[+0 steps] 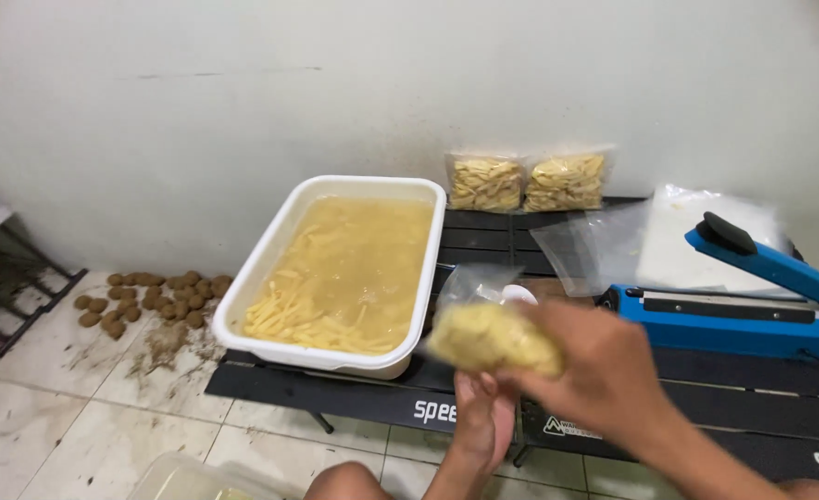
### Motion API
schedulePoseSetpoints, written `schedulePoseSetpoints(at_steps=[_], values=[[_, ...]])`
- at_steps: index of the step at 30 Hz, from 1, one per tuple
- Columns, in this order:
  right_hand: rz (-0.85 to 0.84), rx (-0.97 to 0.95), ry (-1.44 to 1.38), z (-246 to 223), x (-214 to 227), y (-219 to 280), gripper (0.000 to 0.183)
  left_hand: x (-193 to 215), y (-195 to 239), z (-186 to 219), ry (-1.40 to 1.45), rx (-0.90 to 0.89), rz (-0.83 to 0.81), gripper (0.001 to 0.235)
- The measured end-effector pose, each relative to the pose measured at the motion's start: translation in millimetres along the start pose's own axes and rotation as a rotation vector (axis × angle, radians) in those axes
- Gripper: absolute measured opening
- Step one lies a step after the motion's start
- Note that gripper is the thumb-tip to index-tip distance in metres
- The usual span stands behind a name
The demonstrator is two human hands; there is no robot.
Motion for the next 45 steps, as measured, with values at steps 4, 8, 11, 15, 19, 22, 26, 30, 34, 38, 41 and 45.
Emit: schedulePoseSetpoints(at_steps=[4, 8, 11, 15, 19, 22, 26, 30, 34, 38, 41, 45], values=[[-0.100, 0.050, -0.054, -21, 7, 6, 0.084, 2, 12, 15, 0.028, 0.173, 0.340, 0.103], [-0.348, -0.561, -0.510, 25, 8, 13, 0.102, -17, 9, 33, 0.103, 0.173, 0.310, 0.110], [-0.342, -0.873, -0.818, 44, -6, 35, 0.082, -22, 6, 34, 0.138, 0.142, 0.204, 0.115], [-0.272, -0.995, -1.027, 35, -21, 54, 0.063, -23, 11, 32, 0.041, 0.199, 0.359, 0.128], [0.060, -0.774, -0.755, 35, -6, 59, 0.031, -41, 17, 36, -0.084, 0.146, 0.425, 0.121], [0.322, -0.404, -0.571, 11, 40, 45, 0.017, -43, 22, 34, -0.119, 0.094, 0.553, 0.110], [0.379, -0.391, -0.485, 13, 50, 47, 0.007, -31, 28, 24, -0.101, 0.105, 0.605, 0.094], [0.487, -0.375, -0.447, 15, 62, 52, 0.008, -37, 26, 23, -0.096, 0.131, 0.559, 0.103], [0.552, -0.243, -0.349, -6, 75, 56, 0.008, -39, 21, 17, -0.108, 0.119, 0.418, 0.103], [0.586, -0.193, -0.307, -6, 76, 57, 0.016, -47, 20, 7, -0.114, 0.230, 0.283, 0.108], [0.588, -0.131, -0.331, -2, 74, 56, 0.021, -55, 26, -7, -0.203, 0.402, 0.076, 0.116], [0.616, -0.104, -0.380, 8, 75, 57, 0.017, -19, 35, -39, -0.267, 0.526, 0.041, 0.096]])
Point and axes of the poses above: each hand's wrist, its own y-axis away from the middle knuckle, its own x-axis out of the back of the hand, z = x × y, the point moved 8 cm from there along -y, towards the middle knuckle, and after that the axes turned 1 degree about -y, right-handed, at the moved point
